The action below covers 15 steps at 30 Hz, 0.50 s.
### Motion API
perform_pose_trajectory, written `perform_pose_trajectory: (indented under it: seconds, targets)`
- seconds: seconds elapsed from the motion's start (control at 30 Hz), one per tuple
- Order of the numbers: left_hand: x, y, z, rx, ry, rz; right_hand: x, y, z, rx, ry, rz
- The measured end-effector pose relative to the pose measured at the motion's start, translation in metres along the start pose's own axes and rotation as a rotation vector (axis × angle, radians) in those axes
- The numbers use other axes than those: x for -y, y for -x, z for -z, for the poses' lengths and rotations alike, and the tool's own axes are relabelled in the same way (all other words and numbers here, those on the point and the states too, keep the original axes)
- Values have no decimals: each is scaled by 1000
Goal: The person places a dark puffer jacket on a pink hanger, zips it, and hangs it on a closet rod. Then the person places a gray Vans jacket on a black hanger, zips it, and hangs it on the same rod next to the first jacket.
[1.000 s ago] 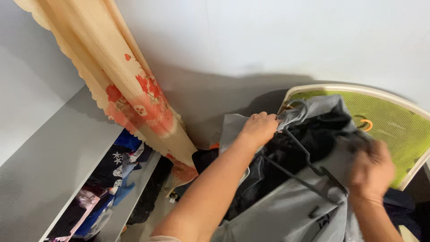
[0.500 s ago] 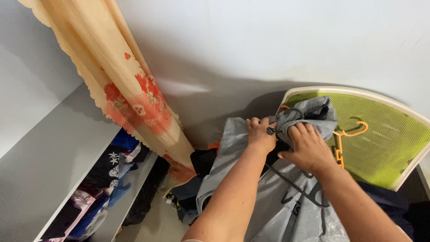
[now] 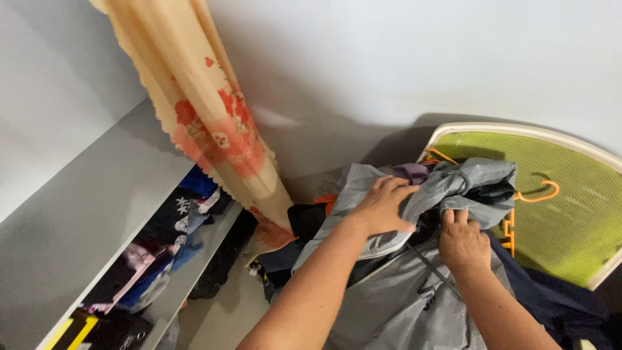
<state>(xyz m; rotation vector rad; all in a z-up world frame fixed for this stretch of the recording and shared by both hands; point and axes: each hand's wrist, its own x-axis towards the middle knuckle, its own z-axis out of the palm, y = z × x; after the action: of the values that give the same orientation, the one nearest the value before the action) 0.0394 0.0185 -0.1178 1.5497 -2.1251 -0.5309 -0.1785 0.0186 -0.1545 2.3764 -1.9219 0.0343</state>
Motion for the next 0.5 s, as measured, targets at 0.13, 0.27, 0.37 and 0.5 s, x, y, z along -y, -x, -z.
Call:
perform_pose_trajectory:
  seconds: [0.13,0.27,0.37,0.5]
  targets:
    - [2,41,6,-31,2,252,1,-1,9,137,-107,-1]
    - [-9,83,-2,-89,-93,370,5,-9,10,182,-186,24]
    - [-16,110,-18,-225,-129,406,5,-15,-5,216,-311,10]
    - [-20,137,-33,-198,-165,573,-4,-18,-35,265,-458,-53]
